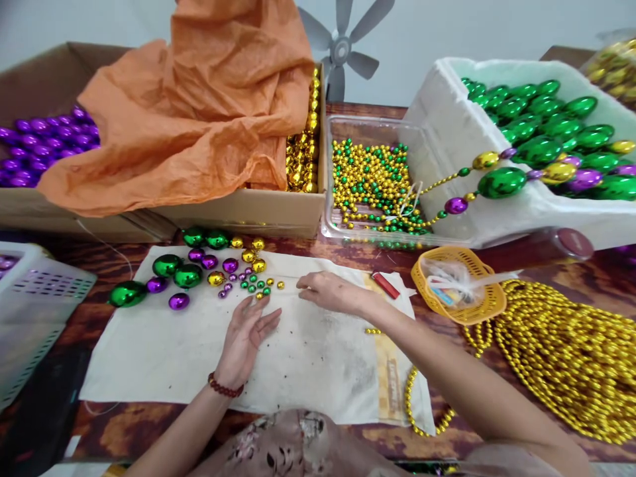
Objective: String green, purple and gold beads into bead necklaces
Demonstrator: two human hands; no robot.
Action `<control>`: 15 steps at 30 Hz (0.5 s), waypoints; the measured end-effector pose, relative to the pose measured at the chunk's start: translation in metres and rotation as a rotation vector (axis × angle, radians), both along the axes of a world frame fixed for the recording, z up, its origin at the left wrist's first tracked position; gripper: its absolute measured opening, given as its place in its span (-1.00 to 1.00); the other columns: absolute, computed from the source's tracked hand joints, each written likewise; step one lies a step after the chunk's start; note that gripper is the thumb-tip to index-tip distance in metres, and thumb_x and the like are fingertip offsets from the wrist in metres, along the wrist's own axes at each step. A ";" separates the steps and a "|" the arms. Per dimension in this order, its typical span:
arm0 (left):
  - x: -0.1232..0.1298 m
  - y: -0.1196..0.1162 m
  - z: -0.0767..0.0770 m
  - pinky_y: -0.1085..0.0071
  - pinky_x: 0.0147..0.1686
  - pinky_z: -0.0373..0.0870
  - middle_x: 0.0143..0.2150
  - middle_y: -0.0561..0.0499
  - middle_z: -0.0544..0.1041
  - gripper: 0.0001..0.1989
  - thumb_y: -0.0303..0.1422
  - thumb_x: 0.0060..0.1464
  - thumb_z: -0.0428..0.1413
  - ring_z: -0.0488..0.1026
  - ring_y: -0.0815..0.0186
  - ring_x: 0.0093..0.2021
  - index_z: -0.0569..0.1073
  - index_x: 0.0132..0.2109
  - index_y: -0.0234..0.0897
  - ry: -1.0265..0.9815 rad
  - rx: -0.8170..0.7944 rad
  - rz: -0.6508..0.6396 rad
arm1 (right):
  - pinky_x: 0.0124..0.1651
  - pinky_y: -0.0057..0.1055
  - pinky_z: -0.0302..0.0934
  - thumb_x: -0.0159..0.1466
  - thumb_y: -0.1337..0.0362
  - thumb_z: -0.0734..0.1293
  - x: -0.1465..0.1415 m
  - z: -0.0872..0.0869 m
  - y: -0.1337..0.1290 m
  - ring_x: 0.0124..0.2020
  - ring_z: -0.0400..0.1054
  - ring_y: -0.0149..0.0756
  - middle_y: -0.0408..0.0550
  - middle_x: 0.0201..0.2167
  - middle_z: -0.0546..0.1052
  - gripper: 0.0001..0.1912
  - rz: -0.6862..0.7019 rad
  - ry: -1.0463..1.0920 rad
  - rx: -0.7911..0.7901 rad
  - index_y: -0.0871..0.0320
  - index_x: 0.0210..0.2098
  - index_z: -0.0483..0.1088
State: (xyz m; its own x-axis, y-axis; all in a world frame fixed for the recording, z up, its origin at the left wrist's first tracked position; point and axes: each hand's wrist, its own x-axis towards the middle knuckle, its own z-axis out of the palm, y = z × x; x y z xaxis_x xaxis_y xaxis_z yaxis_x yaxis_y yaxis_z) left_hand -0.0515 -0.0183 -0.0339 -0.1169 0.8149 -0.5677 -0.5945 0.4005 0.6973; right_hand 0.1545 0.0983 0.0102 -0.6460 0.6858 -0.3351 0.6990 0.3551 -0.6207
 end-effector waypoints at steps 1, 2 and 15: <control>-0.001 -0.001 -0.002 0.12 0.05 0.47 0.32 -0.20 0.36 -0.33 -0.16 -0.03 0.36 0.62 0.11 -0.03 0.23 0.15 -0.10 0.026 0.009 -0.006 | 0.08 -0.28 0.34 0.37 0.25 0.28 0.007 0.010 0.000 0.00 0.51 -0.13 0.11 -0.01 0.62 -0.70 0.010 0.034 0.014 0.19 0.00 0.56; -0.002 -0.003 -0.004 0.12 0.05 0.47 0.31 -0.20 0.37 -0.32 -0.14 -0.04 0.36 0.62 0.12 -0.04 0.23 0.15 -0.10 0.053 0.019 -0.010 | 0.06 -0.30 0.34 0.38 0.20 0.27 0.015 0.023 0.002 -0.01 0.51 -0.15 0.10 -0.01 0.62 -0.68 0.006 0.081 0.023 0.18 0.01 0.55; -0.012 -0.018 -0.025 0.29 -0.28 0.62 -0.01 -0.14 0.52 -0.52 -0.08 0.14 0.20 0.60 0.25 -0.28 0.38 0.10 -0.23 0.580 0.202 -0.196 | -0.35 -0.48 0.38 0.36 0.29 0.27 0.142 0.074 0.131 -0.26 0.52 -0.22 0.06 -0.22 0.63 -0.75 -0.643 -0.286 0.157 0.27 -0.11 0.55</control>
